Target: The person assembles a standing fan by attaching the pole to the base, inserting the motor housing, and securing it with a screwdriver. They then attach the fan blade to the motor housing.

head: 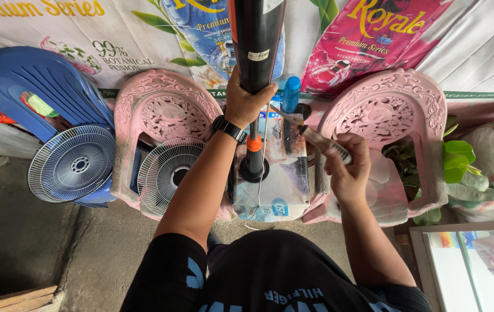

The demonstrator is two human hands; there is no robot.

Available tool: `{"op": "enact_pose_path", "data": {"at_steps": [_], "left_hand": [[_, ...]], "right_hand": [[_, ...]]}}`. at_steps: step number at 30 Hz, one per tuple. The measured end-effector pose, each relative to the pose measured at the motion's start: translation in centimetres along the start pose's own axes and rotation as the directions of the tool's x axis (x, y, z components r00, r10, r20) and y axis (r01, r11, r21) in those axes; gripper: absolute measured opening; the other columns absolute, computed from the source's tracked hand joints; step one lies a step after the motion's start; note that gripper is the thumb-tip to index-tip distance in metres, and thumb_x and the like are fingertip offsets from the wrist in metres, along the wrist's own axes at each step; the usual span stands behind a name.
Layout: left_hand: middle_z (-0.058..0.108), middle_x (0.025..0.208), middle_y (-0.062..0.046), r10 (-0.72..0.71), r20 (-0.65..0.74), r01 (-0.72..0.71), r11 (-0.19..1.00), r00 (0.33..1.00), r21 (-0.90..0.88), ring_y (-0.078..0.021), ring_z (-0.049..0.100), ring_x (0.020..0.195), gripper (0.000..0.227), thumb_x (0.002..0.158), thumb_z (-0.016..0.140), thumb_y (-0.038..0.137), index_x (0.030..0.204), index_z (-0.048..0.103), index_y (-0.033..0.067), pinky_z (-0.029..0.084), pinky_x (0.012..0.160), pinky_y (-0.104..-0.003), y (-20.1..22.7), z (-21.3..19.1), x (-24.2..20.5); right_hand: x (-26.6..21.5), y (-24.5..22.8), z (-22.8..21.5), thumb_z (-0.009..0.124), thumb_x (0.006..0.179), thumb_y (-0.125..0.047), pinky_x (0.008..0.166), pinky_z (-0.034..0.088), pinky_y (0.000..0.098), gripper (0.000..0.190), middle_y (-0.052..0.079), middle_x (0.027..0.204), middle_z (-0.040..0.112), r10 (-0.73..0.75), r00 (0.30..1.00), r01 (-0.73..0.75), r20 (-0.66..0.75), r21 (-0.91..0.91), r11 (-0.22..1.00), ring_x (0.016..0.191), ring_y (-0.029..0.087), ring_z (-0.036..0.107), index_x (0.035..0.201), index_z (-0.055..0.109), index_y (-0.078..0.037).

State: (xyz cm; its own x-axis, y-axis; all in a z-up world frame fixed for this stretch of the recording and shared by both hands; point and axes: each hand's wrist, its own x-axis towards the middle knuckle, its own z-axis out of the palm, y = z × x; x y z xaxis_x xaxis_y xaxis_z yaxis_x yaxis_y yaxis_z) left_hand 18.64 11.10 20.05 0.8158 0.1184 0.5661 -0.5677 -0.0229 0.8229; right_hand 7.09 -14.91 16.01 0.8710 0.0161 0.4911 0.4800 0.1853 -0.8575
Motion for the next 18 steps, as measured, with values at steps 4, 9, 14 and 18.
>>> {"op": "enact_pose_path", "data": {"at_steps": [4,9,14,18], "left_hand": [[0.068,0.096,-0.002,-0.012,0.003,0.012,1.000,1.000,-0.012,-0.0104,0.067,0.084,0.040,0.085,0.080,0.008,0.118,0.058,0.0051,0.059,0.077,-0.029,0.0,0.0,0.0],[0.068,0.096,-0.002,0.005,0.018,-0.004,1.000,1.000,-0.024,-0.0104,0.066,0.084,0.040,0.085,0.080,0.008,0.118,0.058,0.0053,0.058,0.078,-0.029,0.2,0.0,0.1],[0.068,0.095,-0.001,0.007,0.017,-0.007,1.000,1.000,-0.012,-0.0103,0.066,0.084,0.040,0.085,0.080,0.008,0.118,0.058,0.0057,0.058,0.078,-0.029,0.3,0.0,0.1],[0.068,0.095,-0.001,0.010,0.019,-0.010,1.000,1.000,0.009,-0.0106,0.066,0.084,0.039,0.085,0.080,0.008,0.118,0.059,0.0059,0.059,0.078,-0.030,0.3,-0.1,0.2]], "right_hand": [[0.1,-0.6,0.2,0.055,0.111,-0.007,0.049,0.040,0.0201,0.024,0.004,0.086,0.062,0.221,0.970,-0.228,-0.100,-0.064,0.972,0.056,0.006,0.051,0.133,0.050,-0.003],[0.0,-1.2,0.6,0.073,0.098,-0.008,0.057,0.045,0.0214,0.051,0.002,0.114,0.056,0.025,1.000,-0.025,-0.006,0.030,0.999,0.077,0.007,0.056,0.136,0.039,-0.005],[0.5,-0.8,0.5,0.057,0.111,-0.005,0.051,0.041,0.0211,0.028,0.012,0.092,0.063,0.159,0.982,-0.167,-0.099,-0.078,0.983,0.061,0.009,0.052,0.137,0.047,-0.004],[0.7,-0.9,0.4,0.056,0.096,0.001,0.052,0.048,0.0205,0.046,0.005,0.112,0.062,0.205,0.978,-0.193,-0.045,0.191,0.962,0.071,0.007,0.059,0.138,0.039,-0.007]]}}
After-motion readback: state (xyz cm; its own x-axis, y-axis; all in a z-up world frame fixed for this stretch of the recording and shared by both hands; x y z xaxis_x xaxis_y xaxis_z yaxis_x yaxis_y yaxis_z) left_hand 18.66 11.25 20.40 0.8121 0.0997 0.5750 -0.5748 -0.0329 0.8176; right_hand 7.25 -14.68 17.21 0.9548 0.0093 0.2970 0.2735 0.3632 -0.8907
